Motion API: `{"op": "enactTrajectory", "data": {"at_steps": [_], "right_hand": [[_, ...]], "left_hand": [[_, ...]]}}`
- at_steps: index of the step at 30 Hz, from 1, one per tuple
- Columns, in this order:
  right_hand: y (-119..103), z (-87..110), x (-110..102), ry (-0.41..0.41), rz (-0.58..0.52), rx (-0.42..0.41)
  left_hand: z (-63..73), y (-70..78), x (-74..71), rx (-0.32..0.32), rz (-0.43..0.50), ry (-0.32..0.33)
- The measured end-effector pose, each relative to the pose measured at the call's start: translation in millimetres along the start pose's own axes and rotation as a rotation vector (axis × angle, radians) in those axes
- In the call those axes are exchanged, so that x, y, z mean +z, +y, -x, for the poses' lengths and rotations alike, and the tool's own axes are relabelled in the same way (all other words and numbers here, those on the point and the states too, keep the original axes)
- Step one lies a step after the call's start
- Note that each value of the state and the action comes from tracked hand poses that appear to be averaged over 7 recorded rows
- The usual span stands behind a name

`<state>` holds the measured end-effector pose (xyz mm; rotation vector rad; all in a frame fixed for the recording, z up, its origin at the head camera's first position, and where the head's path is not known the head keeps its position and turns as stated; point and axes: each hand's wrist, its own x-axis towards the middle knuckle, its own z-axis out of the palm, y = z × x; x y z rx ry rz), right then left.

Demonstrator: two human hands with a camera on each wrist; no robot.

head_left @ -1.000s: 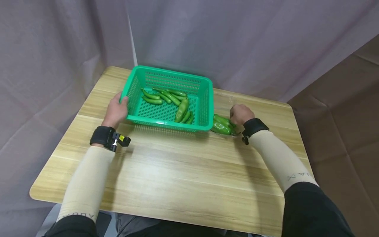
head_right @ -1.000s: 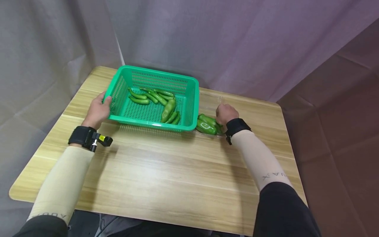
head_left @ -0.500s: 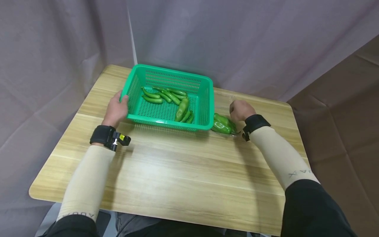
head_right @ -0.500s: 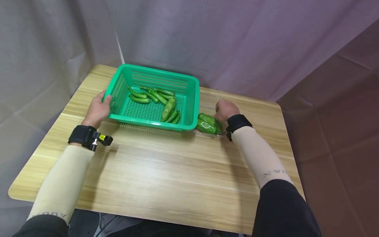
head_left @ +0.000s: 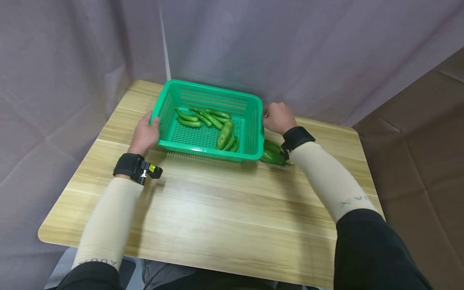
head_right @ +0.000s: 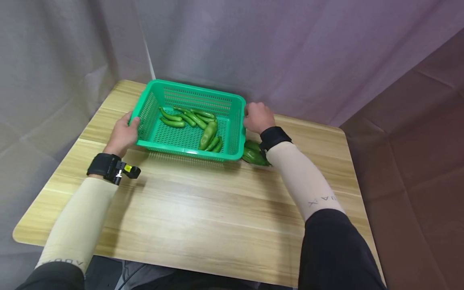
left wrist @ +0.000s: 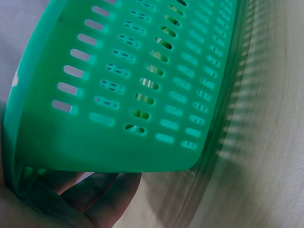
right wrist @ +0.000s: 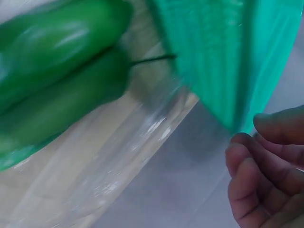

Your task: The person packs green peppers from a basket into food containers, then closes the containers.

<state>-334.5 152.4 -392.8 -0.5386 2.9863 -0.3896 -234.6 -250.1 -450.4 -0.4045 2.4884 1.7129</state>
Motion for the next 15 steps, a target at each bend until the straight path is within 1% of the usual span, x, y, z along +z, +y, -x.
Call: {"op": "enactTrajectory", "data": {"at_steps": [6, 8, 9, 13, 15], "right_hand": [[-36.2, -18.5, 5.0, -0.067, 0.025, -0.058], [-46.8, -24.8, 8.7, -0.108, 0.034, -0.091], [-51.6, -27.9, 10.9, -0.147, 0.048, -0.111], [-66.6, -37.7, 21.2, -0.363, 0.143, -0.228], [-72.9, -41.0, 24.9, -0.451, 0.182, -0.275]], "left_hand": [[1.2, -1.6, 0.4, -0.004, 0.009, 0.004], [0.9, -2.0, 0.8, -0.001, 0.010, 0.009], [0.8, -2.2, 1.0, 0.001, 0.010, 0.010], [0.4, -1.7, 0.7, 0.006, 0.000, 0.015], [-0.1, -1.5, -0.1, 0.013, -0.002, 0.016]]}}
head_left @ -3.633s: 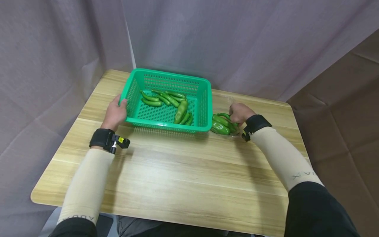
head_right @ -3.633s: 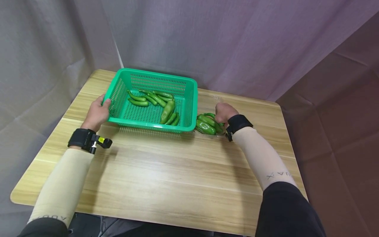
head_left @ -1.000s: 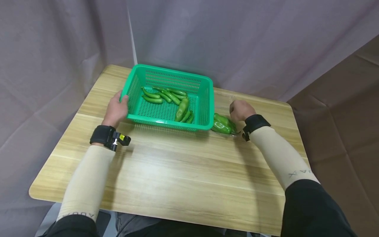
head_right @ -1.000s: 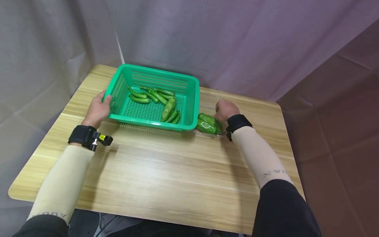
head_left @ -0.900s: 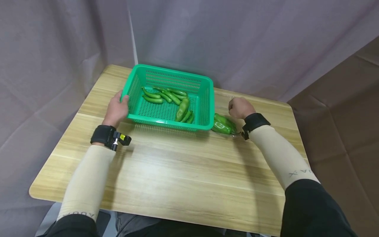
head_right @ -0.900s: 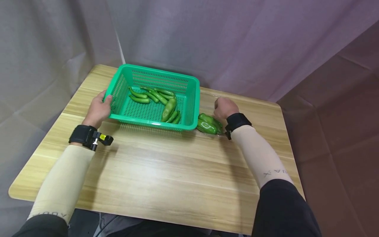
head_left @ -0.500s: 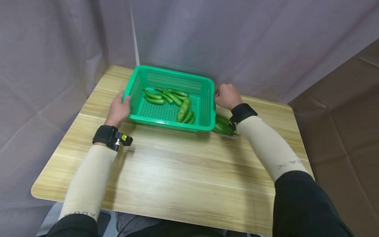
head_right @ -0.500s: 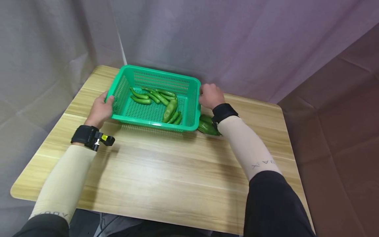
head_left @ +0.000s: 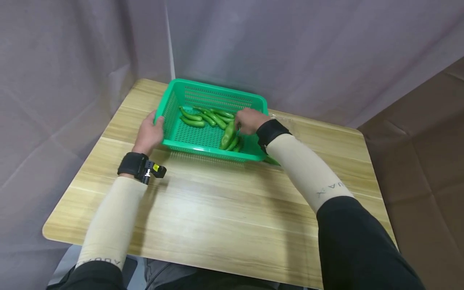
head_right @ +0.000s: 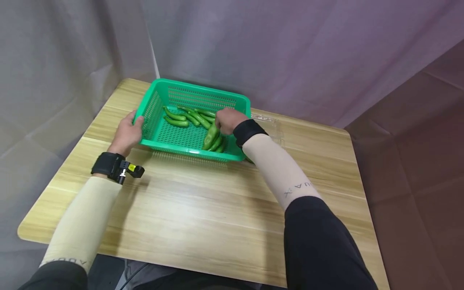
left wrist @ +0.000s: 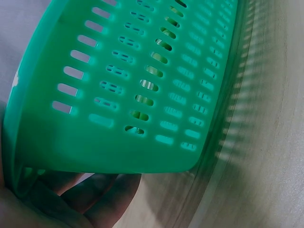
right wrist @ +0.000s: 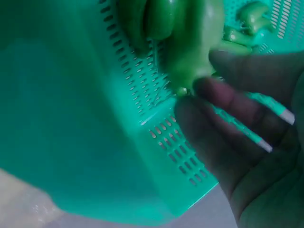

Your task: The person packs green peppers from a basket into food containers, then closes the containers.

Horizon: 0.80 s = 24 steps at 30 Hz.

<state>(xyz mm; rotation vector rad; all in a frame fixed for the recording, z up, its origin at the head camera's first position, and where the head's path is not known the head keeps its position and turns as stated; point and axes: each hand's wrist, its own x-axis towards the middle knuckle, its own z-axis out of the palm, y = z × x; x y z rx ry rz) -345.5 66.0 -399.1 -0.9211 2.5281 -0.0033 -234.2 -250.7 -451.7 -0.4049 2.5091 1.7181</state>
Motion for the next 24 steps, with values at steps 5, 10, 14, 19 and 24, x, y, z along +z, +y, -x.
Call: {"op": "enactTrajectory", "data": {"at_steps": [5, 10, 14, 19, 24], "right_hand": [[-11.8, -4.9, -0.6, -0.102, 0.024, -0.026], [-18.3, -12.4, 7.5, -0.169, 0.069, -0.086], [-23.0, -22.5, 16.2, -0.182, 0.107, -0.145], [-30.2, -32.1, 24.9, -0.218, 0.178, -0.123], [-33.1, -39.4, 31.1, -0.259, 0.208, -0.082]], "left_hand": [[-0.1, 0.4, 0.2, 0.018, 0.013, 0.010], [-0.2, -0.9, 1.1, 0.007, 0.026, 0.010], [-1.6, -3.3, 0.8, -0.004, 0.031, 0.013], [-3.1, -5.3, 1.4, 0.000, 0.030, 0.021], [-4.8, -6.0, 1.0, 0.007, 0.026, 0.018]]}}
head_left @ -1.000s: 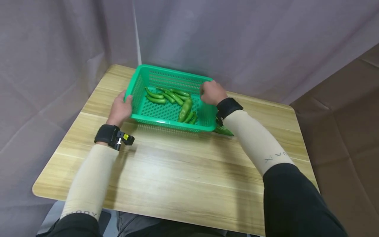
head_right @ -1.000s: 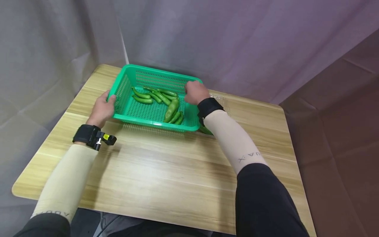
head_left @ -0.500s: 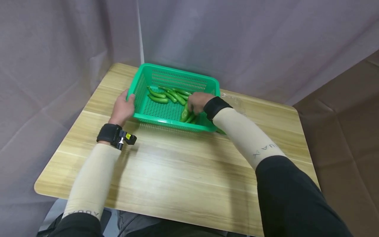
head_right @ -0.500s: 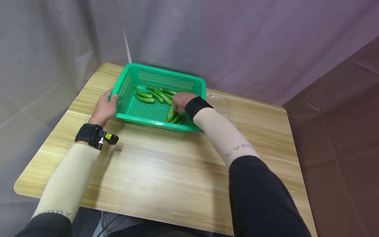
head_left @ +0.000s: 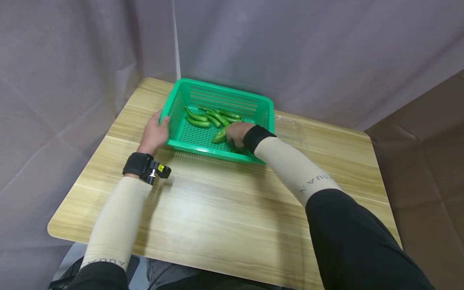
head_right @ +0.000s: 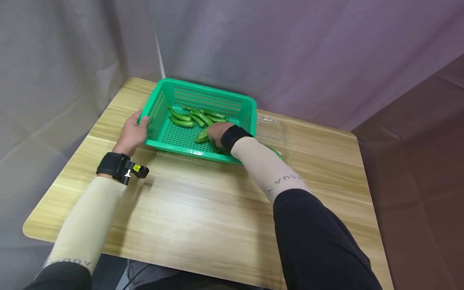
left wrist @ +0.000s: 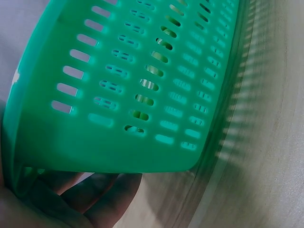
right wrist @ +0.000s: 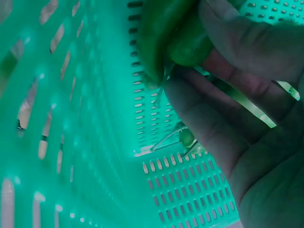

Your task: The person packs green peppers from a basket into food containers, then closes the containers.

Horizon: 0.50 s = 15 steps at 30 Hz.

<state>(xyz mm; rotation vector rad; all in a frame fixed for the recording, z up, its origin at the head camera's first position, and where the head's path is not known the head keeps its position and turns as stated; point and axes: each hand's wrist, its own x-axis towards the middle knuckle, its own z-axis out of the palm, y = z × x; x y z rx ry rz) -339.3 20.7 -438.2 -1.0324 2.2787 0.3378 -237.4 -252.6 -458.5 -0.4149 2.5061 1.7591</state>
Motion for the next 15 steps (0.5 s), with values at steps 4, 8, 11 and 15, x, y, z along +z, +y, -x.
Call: {"op": "enactTrajectory", "data": {"at_steps": [4, 8, 11, 15], "right_hand": [[1.5, -2.6, 2.3, 0.000, 0.028, -0.012], [5.4, -3.0, 3.6, 0.019, 0.013, -0.045], [9.9, -3.0, 4.6, 0.043, -0.068, -0.098], [14.4, -4.1, 4.4, 0.063, -0.215, -0.151]], "left_hand": [[-0.6, -0.8, 0.8, -0.003, -0.006, -0.002], [-1.8, -1.5, 1.1, -0.008, -0.006, -0.002], [-2.7, -2.7, 1.6, -0.009, -0.007, -0.002], [-3.8, -5.0, 1.0, -0.009, -0.013, -0.001]]}}
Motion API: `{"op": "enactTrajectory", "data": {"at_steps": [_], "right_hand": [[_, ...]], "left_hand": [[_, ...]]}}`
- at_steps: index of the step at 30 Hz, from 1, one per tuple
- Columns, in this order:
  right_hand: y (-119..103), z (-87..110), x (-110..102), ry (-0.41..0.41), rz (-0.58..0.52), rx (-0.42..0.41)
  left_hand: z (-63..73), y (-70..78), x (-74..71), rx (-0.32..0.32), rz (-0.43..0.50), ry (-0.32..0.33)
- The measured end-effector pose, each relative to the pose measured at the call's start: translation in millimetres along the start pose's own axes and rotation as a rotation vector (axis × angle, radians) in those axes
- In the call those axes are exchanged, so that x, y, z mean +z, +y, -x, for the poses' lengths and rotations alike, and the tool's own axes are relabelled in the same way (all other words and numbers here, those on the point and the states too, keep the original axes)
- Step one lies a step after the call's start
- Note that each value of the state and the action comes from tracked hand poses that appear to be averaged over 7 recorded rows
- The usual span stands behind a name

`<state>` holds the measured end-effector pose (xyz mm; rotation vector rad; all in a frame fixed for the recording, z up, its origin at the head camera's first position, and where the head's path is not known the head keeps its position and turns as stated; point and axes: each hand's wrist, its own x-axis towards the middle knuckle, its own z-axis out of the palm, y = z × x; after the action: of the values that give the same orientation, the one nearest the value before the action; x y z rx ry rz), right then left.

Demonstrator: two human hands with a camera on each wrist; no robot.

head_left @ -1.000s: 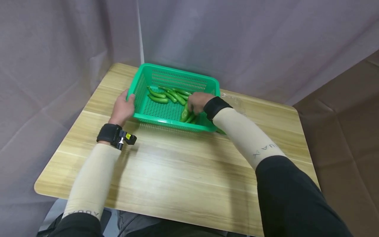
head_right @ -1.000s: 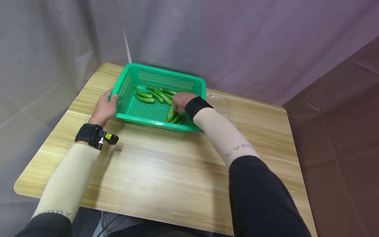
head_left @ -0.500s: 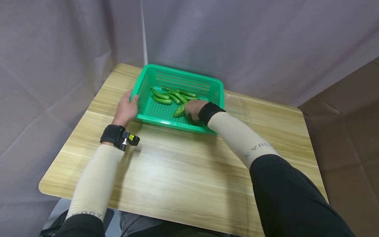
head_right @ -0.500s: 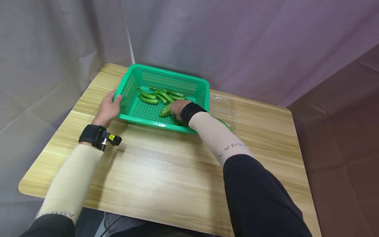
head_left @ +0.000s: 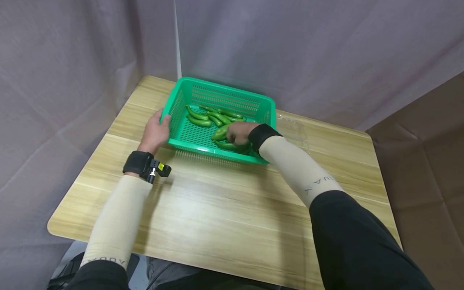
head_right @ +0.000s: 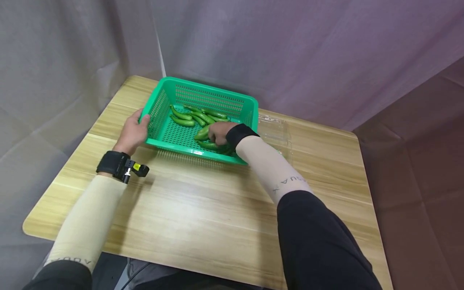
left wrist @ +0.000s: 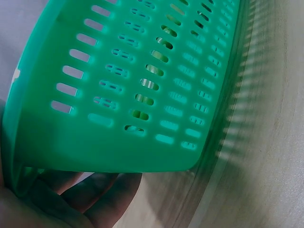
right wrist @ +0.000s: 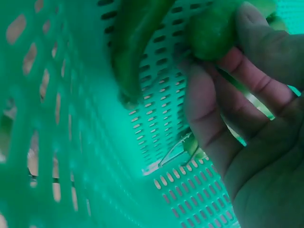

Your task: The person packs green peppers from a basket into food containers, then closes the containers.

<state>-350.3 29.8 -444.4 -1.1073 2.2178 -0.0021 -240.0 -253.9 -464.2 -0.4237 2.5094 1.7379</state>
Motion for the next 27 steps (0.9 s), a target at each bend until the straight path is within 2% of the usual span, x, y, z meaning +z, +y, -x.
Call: {"op": "enactTrajectory", "data": {"at_steps": [6, 10, 18, 27], "right_hand": [[-1.8, 7.7, -6.4, 0.043, -0.233, 0.060], [-1.8, 11.0, -7.3, 0.065, -0.298, 0.098], [-5.1, 13.7, -7.8, 0.094, -0.335, 0.150], [-6.9, 13.8, -7.5, 0.095, -0.272, 0.064]], "left_hand": [[-0.2, 2.0, -2.6, 0.001, -0.008, 0.006], [-1.0, 2.0, -2.5, 0.003, -0.007, 0.003], [-1.8, -1.9, -1.7, 0.007, -0.010, 0.003], [-3.6, -4.3, -1.3, 0.008, -0.014, 0.000]]}}
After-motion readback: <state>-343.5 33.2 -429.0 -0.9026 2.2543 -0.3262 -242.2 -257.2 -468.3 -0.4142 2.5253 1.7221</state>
